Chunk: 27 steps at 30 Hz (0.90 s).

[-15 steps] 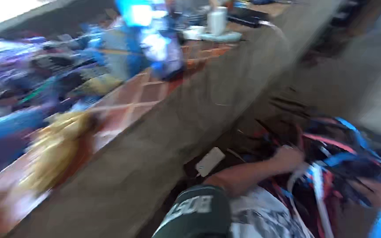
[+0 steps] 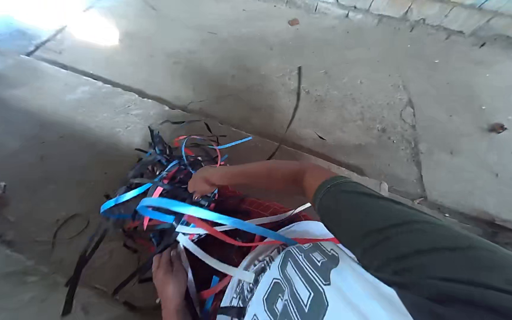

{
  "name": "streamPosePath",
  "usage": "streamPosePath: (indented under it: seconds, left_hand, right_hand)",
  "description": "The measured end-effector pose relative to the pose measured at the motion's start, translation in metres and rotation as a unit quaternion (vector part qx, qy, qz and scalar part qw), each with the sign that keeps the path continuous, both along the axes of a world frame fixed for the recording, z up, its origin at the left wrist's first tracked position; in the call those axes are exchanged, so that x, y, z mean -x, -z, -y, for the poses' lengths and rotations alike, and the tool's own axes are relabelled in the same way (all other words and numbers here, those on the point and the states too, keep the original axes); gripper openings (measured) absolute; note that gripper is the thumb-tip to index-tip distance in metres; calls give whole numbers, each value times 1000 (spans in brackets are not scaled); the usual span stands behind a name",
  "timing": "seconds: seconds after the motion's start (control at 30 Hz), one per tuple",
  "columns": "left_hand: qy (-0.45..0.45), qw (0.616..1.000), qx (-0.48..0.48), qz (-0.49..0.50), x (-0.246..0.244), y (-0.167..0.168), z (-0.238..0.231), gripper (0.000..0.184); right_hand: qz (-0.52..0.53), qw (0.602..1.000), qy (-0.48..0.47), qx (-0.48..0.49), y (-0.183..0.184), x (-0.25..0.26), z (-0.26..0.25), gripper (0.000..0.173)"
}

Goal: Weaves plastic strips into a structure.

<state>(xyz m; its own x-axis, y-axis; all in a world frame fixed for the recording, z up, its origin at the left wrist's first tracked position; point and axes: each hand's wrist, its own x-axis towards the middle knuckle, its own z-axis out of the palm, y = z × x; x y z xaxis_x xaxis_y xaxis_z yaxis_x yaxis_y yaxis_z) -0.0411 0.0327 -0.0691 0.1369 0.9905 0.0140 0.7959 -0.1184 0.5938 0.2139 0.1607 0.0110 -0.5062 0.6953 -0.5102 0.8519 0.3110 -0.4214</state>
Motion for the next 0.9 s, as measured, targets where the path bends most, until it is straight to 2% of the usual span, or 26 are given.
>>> streamPosePath:
  seconds: [0.07,0.17,0.23,0.3,0.53,0.63,0.7,0.73,0.83,0.9]
  left_hand:
    - [5,999,9,31,-5,-1,6,32]
    - [-19,995,93,22,-16,-15,3,33]
    - [-36,990,133,21,-19,-10,-4,31]
    - [-43,993,112,16,-19,1,-10,27]
    - [-49,996,45,-52,-34,12,-8,33]
    - [-53,997,55,-21,-27,8,-10,33]
    - [-52,996,74,8,-20,6,-11,28]
    - [-47,997,64,21,-18,10,-11,25]
    - [-40,998,16,49,-16,17,-11,17]
    - [-55,997,12,59,-18,17,-11,15]
  right_hand:
    - [-15,1000,-7,-8,6,-9,3,36]
    - [-28,998,-54,-3,8,-17,0,37]
    - [-6,997,-75,11,6,-19,-3,40]
    - [7,997,-71,18,4,-20,-5,41]
    - [11,997,-65,30,7,-23,-13,37]
    - [22,994,-95,46,-2,-22,-14,39]
    - [10,992,-115,48,-4,-26,-13,36]
    - [-2,992,-118,46,-5,-30,-11,40]
    - [-4,987,-155,31,-12,-32,-4,72]
    - [11,984,-175,13,-10,-29,-2,82]
